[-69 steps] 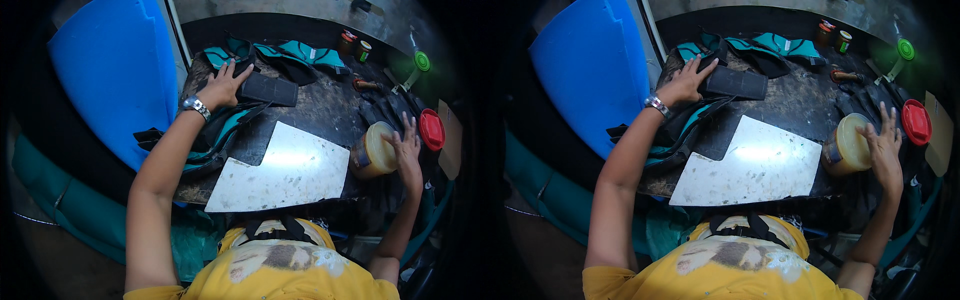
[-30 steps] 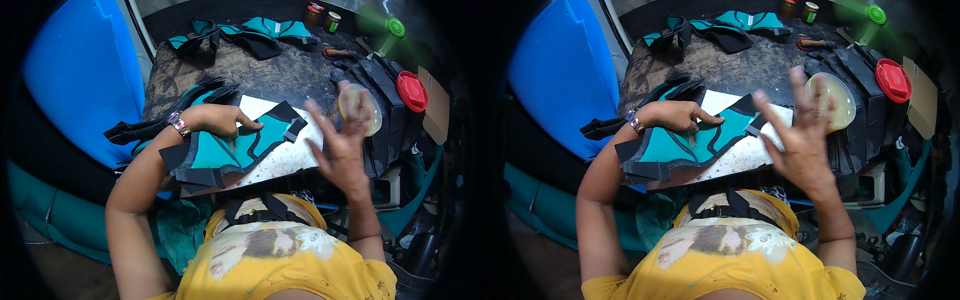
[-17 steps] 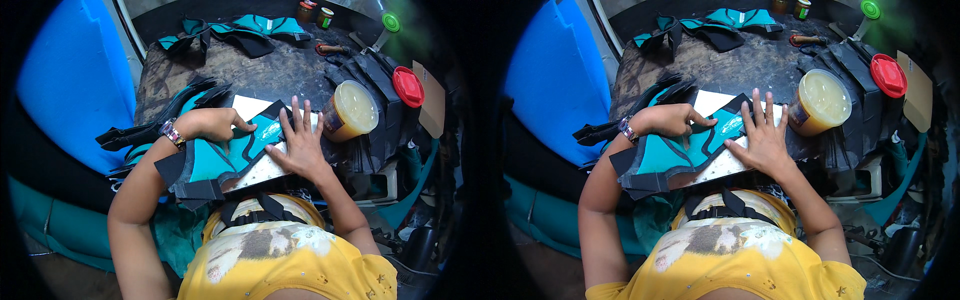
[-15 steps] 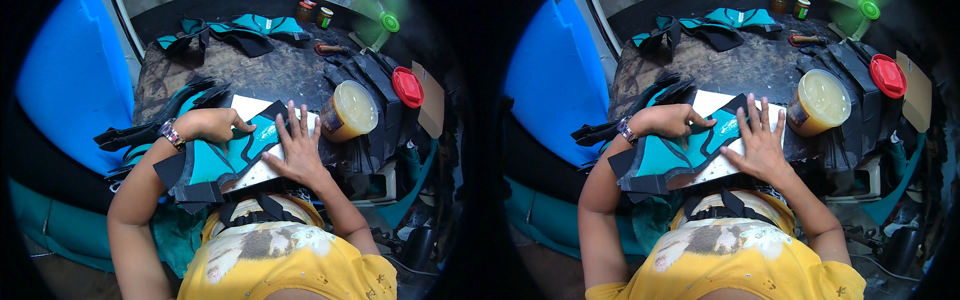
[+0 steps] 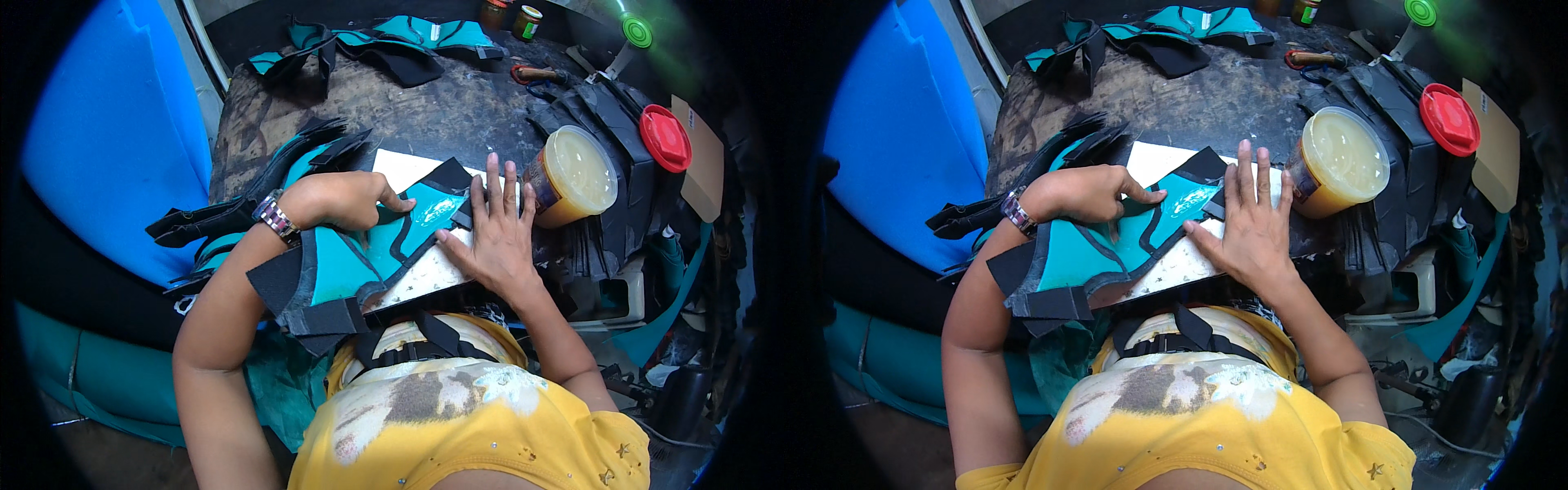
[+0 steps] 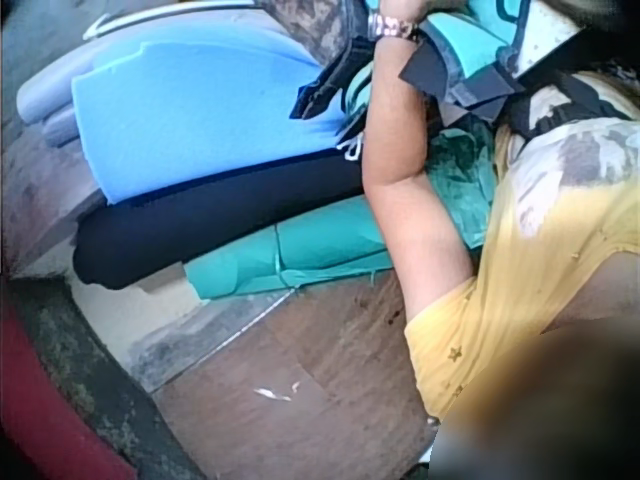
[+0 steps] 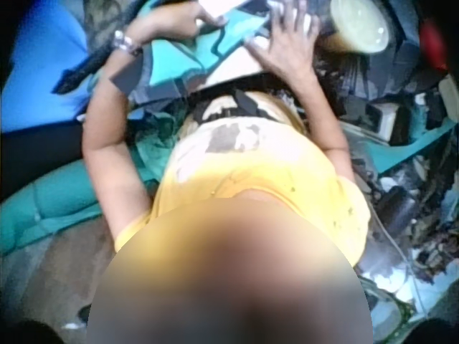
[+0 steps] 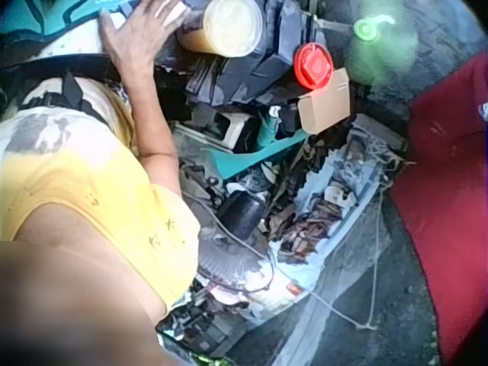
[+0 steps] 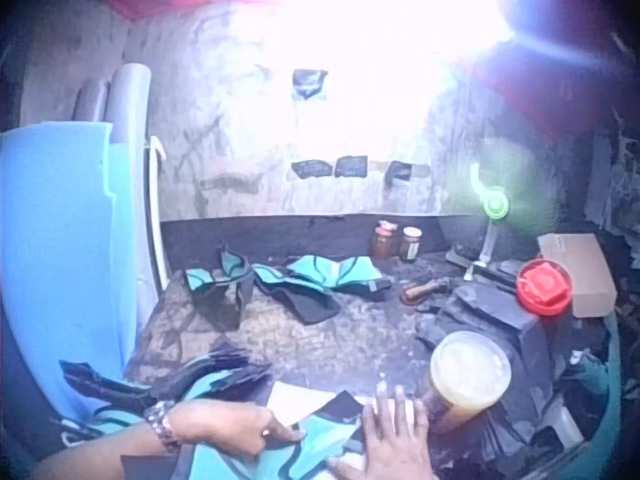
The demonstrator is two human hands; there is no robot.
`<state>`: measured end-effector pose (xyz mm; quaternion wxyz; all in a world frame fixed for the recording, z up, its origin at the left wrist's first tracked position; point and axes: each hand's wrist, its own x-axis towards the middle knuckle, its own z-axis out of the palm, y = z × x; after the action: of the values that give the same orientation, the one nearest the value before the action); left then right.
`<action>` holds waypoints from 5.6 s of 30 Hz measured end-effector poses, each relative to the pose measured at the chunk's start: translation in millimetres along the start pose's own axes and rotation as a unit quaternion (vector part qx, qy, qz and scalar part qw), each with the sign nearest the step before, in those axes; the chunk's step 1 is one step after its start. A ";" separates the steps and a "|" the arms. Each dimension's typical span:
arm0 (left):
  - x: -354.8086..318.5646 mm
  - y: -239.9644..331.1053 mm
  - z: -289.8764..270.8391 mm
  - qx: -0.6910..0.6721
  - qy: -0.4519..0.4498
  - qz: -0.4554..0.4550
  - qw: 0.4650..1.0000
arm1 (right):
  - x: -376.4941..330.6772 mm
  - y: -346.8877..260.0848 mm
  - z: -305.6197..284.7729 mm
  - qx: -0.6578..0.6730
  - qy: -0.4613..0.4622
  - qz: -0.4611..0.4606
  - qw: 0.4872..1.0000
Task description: The person repeatedly applies a viscous substance from a container onto teal and black fabric pieces using their fingers, then presses the pieces together on a white board. They handle multiple fabric pieces one at a time, smoothing and aligning them before setting them aside.
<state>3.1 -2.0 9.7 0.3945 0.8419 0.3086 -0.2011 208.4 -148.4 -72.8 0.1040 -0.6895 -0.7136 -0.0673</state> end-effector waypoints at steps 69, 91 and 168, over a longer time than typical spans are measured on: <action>6.4 -13.4 4.3 0.014 0.002 0.032 0.999 | -26.4 -13.4 -22.8 0.150 0.054 -0.162 0.974; 5.6 -14.6 5.8 0.030 0.012 0.043 0.999 | 10.8 12.9 5.6 -0.013 0.056 -0.125 0.990; 68.1 -40.6 61.7 0.081 0.556 0.237 0.793 | 23.3 6.4 8.2 -0.021 0.017 -0.159 0.987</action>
<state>19.3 -5.8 -89.4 0.1209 0.8842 0.2477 0.3772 213.7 -123.6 -75.4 0.0900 -0.5677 -0.8109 -0.1096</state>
